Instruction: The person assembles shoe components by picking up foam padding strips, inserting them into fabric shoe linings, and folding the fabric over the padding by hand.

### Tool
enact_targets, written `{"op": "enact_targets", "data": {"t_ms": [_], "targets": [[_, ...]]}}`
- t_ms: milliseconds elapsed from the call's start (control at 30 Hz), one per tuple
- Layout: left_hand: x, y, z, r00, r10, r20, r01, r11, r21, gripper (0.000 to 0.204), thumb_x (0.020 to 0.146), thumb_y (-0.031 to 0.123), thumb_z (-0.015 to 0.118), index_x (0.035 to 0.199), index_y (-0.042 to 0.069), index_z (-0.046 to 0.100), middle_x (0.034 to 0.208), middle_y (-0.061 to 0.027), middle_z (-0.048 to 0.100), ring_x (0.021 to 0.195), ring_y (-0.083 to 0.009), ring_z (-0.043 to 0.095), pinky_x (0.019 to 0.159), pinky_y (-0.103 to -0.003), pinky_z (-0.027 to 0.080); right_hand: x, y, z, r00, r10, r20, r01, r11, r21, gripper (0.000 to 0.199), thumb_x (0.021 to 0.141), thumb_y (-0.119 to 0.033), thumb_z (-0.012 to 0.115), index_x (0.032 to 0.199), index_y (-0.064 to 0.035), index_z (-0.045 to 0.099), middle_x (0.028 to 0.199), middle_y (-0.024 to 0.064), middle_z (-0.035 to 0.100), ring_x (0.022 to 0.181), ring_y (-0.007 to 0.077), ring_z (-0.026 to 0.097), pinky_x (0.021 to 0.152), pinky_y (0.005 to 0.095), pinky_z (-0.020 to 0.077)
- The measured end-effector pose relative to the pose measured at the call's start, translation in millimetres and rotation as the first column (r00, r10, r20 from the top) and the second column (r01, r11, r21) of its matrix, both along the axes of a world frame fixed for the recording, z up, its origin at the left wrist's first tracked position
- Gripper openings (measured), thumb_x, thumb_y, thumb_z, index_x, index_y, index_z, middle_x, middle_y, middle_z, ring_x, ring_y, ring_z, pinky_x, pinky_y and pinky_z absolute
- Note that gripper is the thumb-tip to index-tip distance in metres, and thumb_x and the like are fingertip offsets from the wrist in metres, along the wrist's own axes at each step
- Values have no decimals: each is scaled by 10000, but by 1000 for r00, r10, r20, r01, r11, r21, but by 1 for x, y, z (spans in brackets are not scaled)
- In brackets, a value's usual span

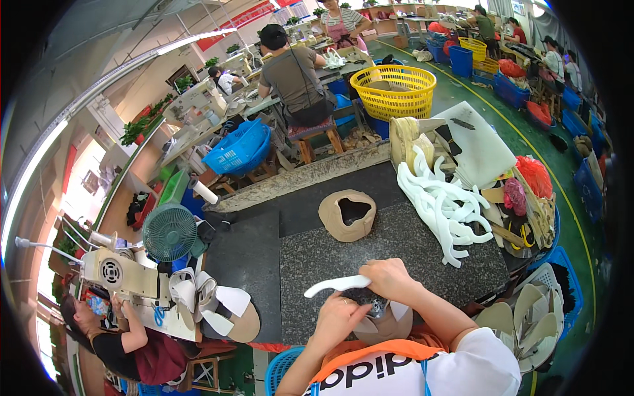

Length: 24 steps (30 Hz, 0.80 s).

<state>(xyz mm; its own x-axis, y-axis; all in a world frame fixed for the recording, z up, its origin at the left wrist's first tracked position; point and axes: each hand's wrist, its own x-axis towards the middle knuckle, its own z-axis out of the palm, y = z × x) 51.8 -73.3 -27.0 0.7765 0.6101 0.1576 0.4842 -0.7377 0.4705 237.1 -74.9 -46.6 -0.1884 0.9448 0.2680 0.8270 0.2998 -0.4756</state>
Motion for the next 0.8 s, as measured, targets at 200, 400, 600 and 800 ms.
{"op": "enact_targets", "data": {"t_ms": [200,400,600,800], "targets": [[9,9,-2,919,384,88,-379,923,-68,179,762,180,692,827,36,610,736,-109,636,670,-290,613,615,-383,478,-3,1,-3,999,-49,19,49,999,12,87,733,-135,618,799,-78,615,775,104,610,715,309,629,603,424,481],[19,33,1,917,383,-109,-380,924,43,368,719,150,721,990,46,494,1002,-166,586,846,-344,622,666,-413,498,0,4,-5,998,-58,12,58,998,-36,140,751,-197,647,818,-78,614,783,105,617,731,306,630,614,428,478],[23,55,-3,908,358,-218,-339,933,120,160,758,239,668,761,78,668,674,-138,649,667,-343,646,629,-441,510,5,4,-2,940,-167,-296,225,959,173,308,851,-298,602,1031,-67,507,839,139,639,788,337,639,660,431,497],[22,71,1,955,212,-207,-180,970,166,176,739,239,684,777,67,675,710,-126,650,760,-310,622,671,-405,488,5,-12,30,869,-170,-465,64,970,-235,364,917,-345,523,1095,-52,399,840,187,635,773,396,625,685,457,484]]}}
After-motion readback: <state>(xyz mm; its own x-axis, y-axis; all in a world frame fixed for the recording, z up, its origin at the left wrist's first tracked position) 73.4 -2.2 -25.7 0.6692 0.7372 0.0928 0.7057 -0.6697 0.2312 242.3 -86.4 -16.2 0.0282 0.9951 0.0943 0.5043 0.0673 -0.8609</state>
